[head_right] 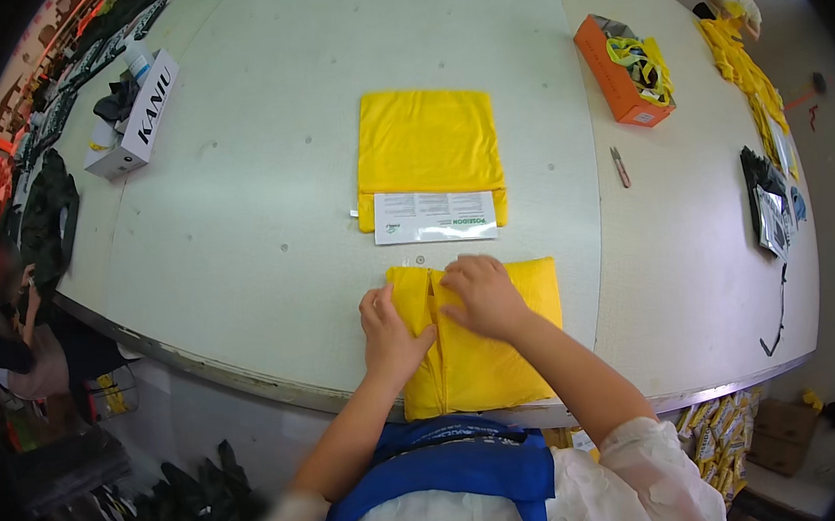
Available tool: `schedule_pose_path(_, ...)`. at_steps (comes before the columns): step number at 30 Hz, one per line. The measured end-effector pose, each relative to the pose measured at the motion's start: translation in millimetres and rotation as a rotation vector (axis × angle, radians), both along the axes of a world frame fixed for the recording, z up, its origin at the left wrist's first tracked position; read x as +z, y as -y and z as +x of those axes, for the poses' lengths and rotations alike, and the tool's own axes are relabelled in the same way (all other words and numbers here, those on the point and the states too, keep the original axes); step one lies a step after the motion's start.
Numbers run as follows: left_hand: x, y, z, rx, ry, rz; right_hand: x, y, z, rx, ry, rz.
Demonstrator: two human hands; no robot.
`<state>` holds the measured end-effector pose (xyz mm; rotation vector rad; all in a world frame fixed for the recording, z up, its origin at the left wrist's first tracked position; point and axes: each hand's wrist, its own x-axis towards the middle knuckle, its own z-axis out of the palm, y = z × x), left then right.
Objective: The person folds a yellow raincoat on a white table, then places it into a yellow plastic bag. The person repeats this process with another yellow raincoat, folding it and placing it into a bag. The person then picks up a pile of yellow raincoats and begins to fold them.
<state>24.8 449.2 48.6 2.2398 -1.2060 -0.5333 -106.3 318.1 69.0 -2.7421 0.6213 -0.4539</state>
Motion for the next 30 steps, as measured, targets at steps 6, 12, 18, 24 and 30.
schedule_pose_path(6,-5,-13,19,-0.142,0.044,-0.153,0,4,2,-0.131,-0.372,0.360)
schedule_pose_path(12,81,-8,20,-0.203,-0.281,-0.398,51,-51,-28,0.008,0.249,-0.020)
schedule_pose_path(18,157,-3,7,-0.499,-0.088,-0.498,93,-75,-33,0.164,0.331,-0.178)
schedule_pose_path(24,204,-14,-9,-0.764,0.078,-0.582,107,-91,-45,0.211,0.325,0.072)
schedule_pose_path(30,198,-25,-38,-0.801,0.107,-0.570,97,-112,-56,-0.144,0.291,0.254)
